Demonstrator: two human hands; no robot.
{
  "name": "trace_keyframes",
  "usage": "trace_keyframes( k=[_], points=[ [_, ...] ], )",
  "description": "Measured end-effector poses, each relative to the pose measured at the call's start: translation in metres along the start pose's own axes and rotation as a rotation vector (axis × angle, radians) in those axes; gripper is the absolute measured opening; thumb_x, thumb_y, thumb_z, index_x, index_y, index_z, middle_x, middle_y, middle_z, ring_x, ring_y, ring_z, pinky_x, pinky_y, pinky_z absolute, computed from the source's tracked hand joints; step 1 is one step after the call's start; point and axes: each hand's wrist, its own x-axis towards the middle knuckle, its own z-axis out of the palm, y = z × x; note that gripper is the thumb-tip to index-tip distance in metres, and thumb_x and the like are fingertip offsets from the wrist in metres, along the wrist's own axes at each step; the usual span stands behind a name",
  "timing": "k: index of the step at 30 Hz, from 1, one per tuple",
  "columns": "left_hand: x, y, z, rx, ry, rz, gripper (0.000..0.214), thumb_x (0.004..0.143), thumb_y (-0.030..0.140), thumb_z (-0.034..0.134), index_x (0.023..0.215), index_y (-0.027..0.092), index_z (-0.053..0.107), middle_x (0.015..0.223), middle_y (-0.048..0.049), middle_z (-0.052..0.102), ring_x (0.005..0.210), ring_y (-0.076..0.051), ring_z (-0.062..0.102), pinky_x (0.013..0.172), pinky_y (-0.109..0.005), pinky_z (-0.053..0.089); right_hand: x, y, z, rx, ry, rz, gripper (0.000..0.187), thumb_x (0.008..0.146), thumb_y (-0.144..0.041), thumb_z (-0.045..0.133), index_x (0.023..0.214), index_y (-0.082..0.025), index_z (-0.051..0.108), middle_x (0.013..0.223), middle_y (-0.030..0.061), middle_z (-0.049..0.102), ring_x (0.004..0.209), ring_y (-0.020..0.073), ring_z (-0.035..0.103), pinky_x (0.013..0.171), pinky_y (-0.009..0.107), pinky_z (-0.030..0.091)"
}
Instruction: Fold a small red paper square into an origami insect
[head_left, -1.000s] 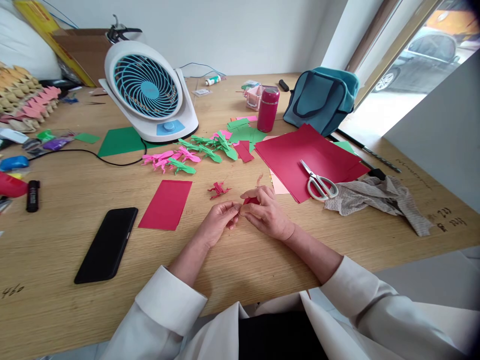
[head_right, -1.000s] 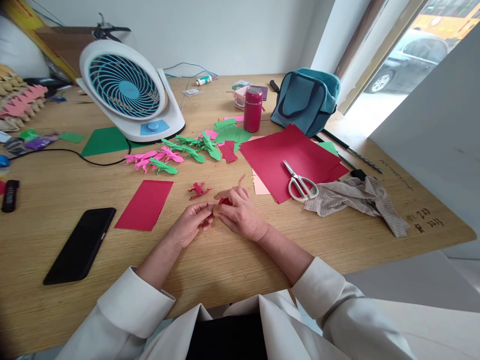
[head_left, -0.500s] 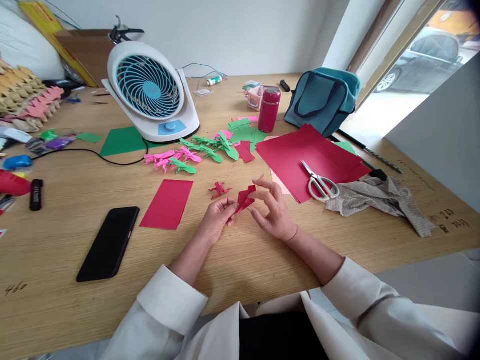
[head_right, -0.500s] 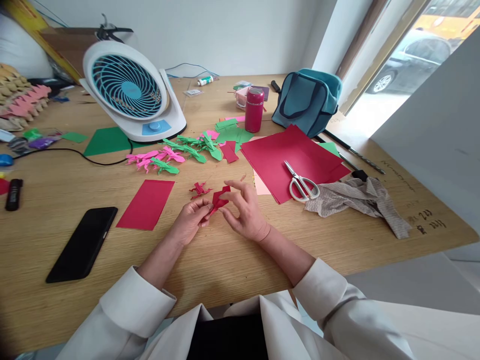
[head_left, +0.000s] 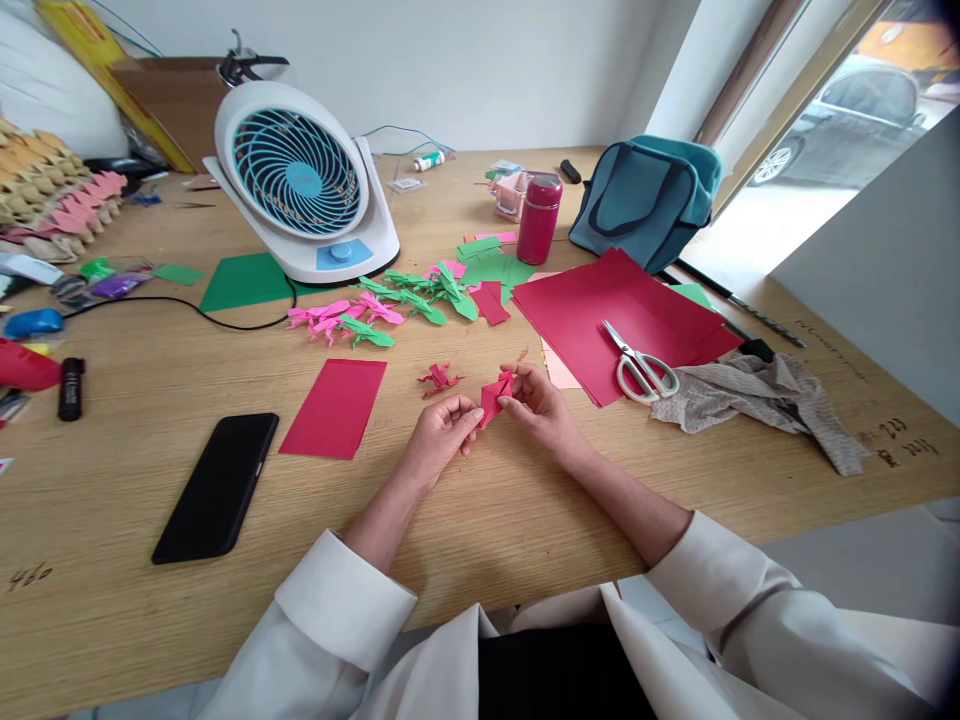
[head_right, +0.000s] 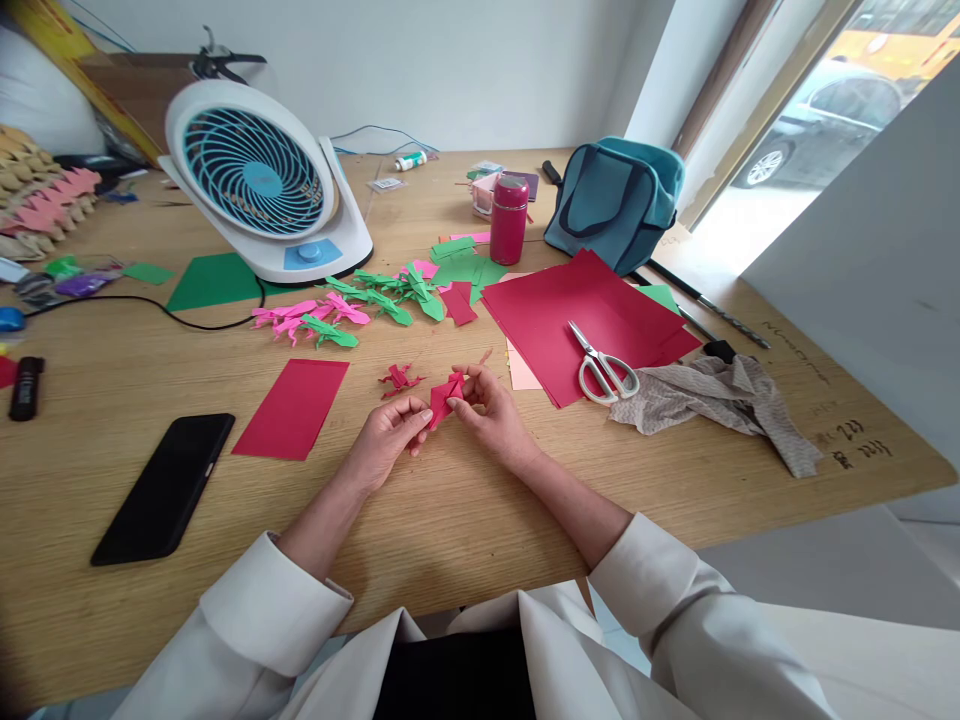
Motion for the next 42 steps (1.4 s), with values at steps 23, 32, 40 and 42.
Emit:
trace_keyframes(
  k=[23,32,40,42],
  points=[
    [-0.002,0.008,0.005,0.130,0.003,0.099,0.019,0.077,0.029,0.063,0.091,0.016,0.061,0.078,-0.0016,0.064,0.062,-0.011,0.057,0.046,-0.018,0.044,-0.003,-0.003,0.002,-0.118,-0.040,-0.033,0.037,0.091,-0.036,0.058,0.124,-0.022,0.047,0.079,-0.0022,0.046,0.071,0.0137,0.048,0.068,0.028,0.044],
    [-0.003,0.006,0.001,0.135,-0.034,0.132,0.019,0.081,0.031,0.063,0.094,0.016,0.061,0.081,-0.0023,0.065,0.064,-0.011,0.058,0.049,-0.019,0.045,-0.004,-0.004,0.002,-0.148,-0.069,-0.051,0.037,0.093,-0.031,0.055,0.127,-0.023,0.044,0.081,-0.0011,0.049,0.071,0.0135,0.049,0.063,0.026,0.044],
    [-0.007,0.008,0.004,0.304,0.063,0.279,0.032,0.081,0.025,0.066,0.112,0.021,0.059,0.104,-0.0056,0.065,0.078,-0.013,0.061,0.054,-0.018,0.045,-0.008,-0.010,0.004,-0.222,-0.086,-0.047,0.038,0.091,-0.022,0.055,0.127,-0.022,0.045,0.083,-0.0006,0.050,0.074,0.0138,0.050,0.066,0.027,0.045],
    [-0.009,0.010,0.006,0.406,0.089,0.338,0.026,0.080,0.021,0.066,0.106,0.021,0.063,0.107,-0.0060,0.065,0.080,-0.014,0.061,0.054,-0.018,0.044,-0.009,-0.010,0.005,-0.230,-0.090,-0.044,0.039,0.090,-0.022,0.055,0.127,-0.023,0.045,0.084,-0.0003,0.051,0.074,0.0138,0.051,0.066,0.027,0.045]
  ],
)
